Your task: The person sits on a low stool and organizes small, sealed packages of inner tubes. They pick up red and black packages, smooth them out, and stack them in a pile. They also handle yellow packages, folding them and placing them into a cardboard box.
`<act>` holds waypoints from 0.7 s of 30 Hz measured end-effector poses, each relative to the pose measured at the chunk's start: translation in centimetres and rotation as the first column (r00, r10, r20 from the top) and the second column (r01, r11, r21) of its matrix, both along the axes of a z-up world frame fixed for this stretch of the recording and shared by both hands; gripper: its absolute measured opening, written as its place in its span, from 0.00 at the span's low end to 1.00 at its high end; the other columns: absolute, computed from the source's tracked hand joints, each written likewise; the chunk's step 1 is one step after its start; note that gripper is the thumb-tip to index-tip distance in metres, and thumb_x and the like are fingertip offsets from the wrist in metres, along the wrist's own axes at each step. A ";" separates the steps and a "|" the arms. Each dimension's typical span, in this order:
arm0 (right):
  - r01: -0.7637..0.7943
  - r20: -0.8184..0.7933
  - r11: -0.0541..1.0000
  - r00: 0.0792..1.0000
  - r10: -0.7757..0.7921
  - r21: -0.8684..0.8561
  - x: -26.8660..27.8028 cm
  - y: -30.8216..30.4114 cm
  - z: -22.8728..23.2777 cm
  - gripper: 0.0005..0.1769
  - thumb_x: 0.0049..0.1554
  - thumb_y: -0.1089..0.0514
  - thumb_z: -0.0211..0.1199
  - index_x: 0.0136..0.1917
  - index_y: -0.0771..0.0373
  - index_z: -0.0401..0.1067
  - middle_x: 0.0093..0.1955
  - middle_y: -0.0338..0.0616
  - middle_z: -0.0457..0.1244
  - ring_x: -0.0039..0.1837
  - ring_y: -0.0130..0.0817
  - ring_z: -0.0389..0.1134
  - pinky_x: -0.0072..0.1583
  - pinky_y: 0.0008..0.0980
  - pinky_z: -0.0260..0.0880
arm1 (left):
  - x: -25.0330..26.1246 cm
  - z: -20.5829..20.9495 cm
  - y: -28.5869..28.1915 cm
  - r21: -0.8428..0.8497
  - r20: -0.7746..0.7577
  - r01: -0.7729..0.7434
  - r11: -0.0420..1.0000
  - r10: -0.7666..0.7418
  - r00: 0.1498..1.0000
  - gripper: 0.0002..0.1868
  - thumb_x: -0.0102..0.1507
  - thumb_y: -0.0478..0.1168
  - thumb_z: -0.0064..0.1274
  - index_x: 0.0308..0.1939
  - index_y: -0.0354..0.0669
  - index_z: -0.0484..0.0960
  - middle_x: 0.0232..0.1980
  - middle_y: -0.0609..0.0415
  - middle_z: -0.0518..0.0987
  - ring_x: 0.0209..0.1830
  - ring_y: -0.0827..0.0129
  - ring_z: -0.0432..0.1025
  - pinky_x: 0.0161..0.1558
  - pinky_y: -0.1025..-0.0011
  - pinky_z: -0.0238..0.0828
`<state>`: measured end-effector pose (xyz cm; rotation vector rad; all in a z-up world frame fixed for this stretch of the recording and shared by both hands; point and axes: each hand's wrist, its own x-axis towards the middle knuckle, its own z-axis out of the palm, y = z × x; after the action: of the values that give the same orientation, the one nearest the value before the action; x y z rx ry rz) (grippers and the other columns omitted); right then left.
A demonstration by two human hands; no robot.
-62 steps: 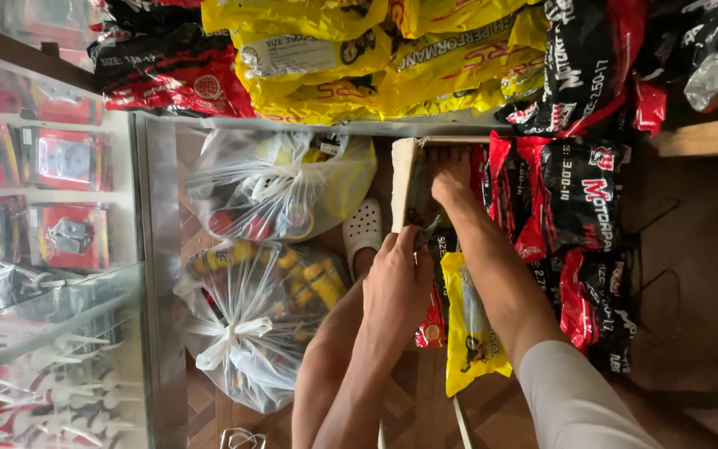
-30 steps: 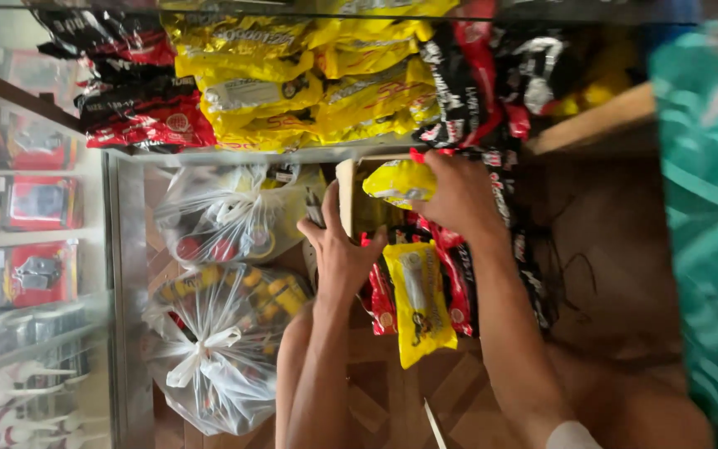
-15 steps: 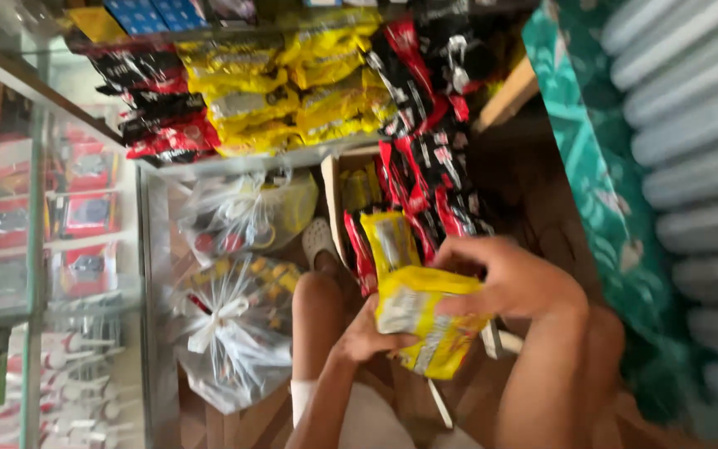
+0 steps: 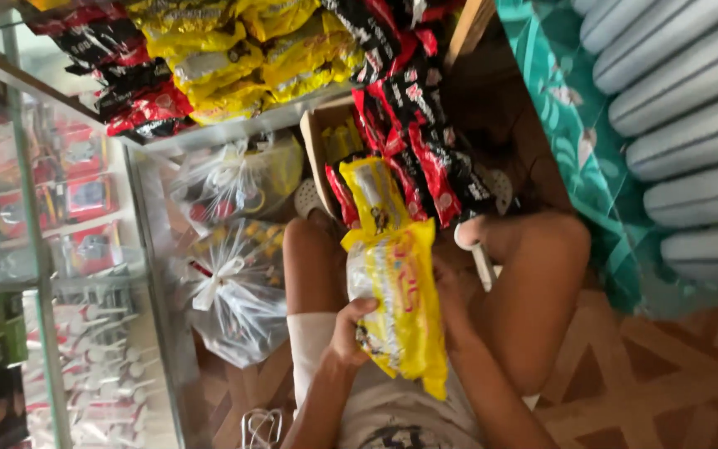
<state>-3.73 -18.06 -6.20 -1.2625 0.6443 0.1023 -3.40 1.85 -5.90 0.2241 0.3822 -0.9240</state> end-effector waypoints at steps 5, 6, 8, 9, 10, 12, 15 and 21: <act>0.338 0.048 0.854 0.921 -0.387 0.396 1.5 -3.4 14.1 0.14 0.65 0.57 0.50 0.60 0.62 0.70 0.55 0.44 0.67 0.49 0.29 0.63 0.48 0.28 0.60 | -0.4 2.9 -1.0 0.205 0.089 -0.002 0.979 -0.017 0.996 0.28 0.60 0.38 0.50 0.64 0.27 0.73 0.54 0.38 0.81 0.44 0.55 0.77 0.47 0.63 0.74; 0.422 0.170 0.846 0.854 -0.492 0.326 1.0 -5.7 13.0 0.10 0.67 0.58 0.52 0.59 0.60 0.70 0.52 0.38 0.67 0.45 0.21 0.62 0.40 0.20 0.57 | -0.5 2.8 -1.0 0.243 0.104 -0.015 0.970 -0.011 0.994 0.27 0.61 0.38 0.49 0.63 0.28 0.74 0.55 0.38 0.82 0.44 0.55 0.77 0.48 0.62 0.74; 0.409 0.244 0.836 0.825 -0.510 0.364 -0.2 -5.2 15.7 0.11 0.68 0.57 0.51 0.62 0.61 0.67 0.58 0.43 0.66 0.48 0.28 0.64 0.46 0.24 0.64 | -0.1 4.1 -1.0 0.336 0.152 -0.005 0.942 -0.049 0.987 0.30 0.58 0.39 0.52 0.62 0.27 0.72 0.52 0.37 0.80 0.43 0.53 0.75 0.45 0.60 0.74; 0.388 0.319 0.830 0.790 -0.523 0.400 -0.8 -5.1 17.2 0.14 0.69 0.56 0.51 0.65 0.62 0.63 0.63 0.49 0.66 0.51 0.35 0.66 0.51 0.29 0.71 | 0.1 4.7 -1.1 0.423 0.198 -0.005 0.906 -0.087 0.976 0.33 0.55 0.40 0.54 0.62 0.26 0.70 0.50 0.36 0.78 0.43 0.51 0.73 0.42 0.58 0.74; 0.392 0.319 0.829 0.788 -0.526 0.398 -0.9 -3.6 17.4 0.14 0.69 0.56 0.51 0.65 0.62 0.63 0.63 0.49 0.66 0.51 0.35 0.66 0.51 0.29 0.71 | 0.2 4.7 -1.4 0.421 0.198 0.000 0.907 -0.091 0.976 0.33 0.55 0.40 0.54 0.62 0.26 0.70 0.50 0.36 0.78 0.43 0.51 0.73 0.42 0.58 0.74; 0.290 0.266 0.948 0.911 -0.315 0.132 -1.1 -0.4 17.7 0.17 0.67 0.58 0.48 0.68 0.59 0.67 0.65 0.43 0.65 0.49 0.33 0.69 0.49 0.27 0.64 | 0.3 4.7 -1.8 0.527 0.054 0.020 0.850 -0.057 0.997 0.35 0.55 0.39 0.51 0.66 0.26 0.70 0.56 0.32 0.77 0.48 0.48 0.71 0.49 0.57 0.70; 0.045 0.388 0.565 0.772 0.504 -0.824 -1.4 2.9 13.9 0.24 0.65 0.60 0.51 0.71 0.73 0.61 0.78 0.66 0.52 0.78 0.61 0.55 0.75 0.53 0.55 | -0.4 1.2 -2.2 0.501 -0.011 0.000 0.865 0.006 1.000 0.20 0.60 0.43 0.53 0.53 0.35 0.77 0.36 0.50 0.77 0.27 0.71 0.66 0.30 0.74 0.62; -0.194 -0.158 -0.020 0.731 0.664 -0.981 -4.1 3.2 8.8 0.47 0.65 0.32 0.35 0.81 0.72 0.45 0.84 0.60 0.44 0.84 0.55 0.43 0.80 0.56 0.38 | -0.3 1.1 -1.8 0.537 0.087 -0.072 0.841 0.030 0.996 0.27 0.59 0.41 0.50 0.62 0.36 0.72 0.48 0.44 0.77 0.39 0.64 0.69 0.38 0.70 0.67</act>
<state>-7.79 -14.82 2.55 -2.7643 -0.2636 -0.0651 -3.72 0.06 -4.78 0.7639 0.5739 -0.7336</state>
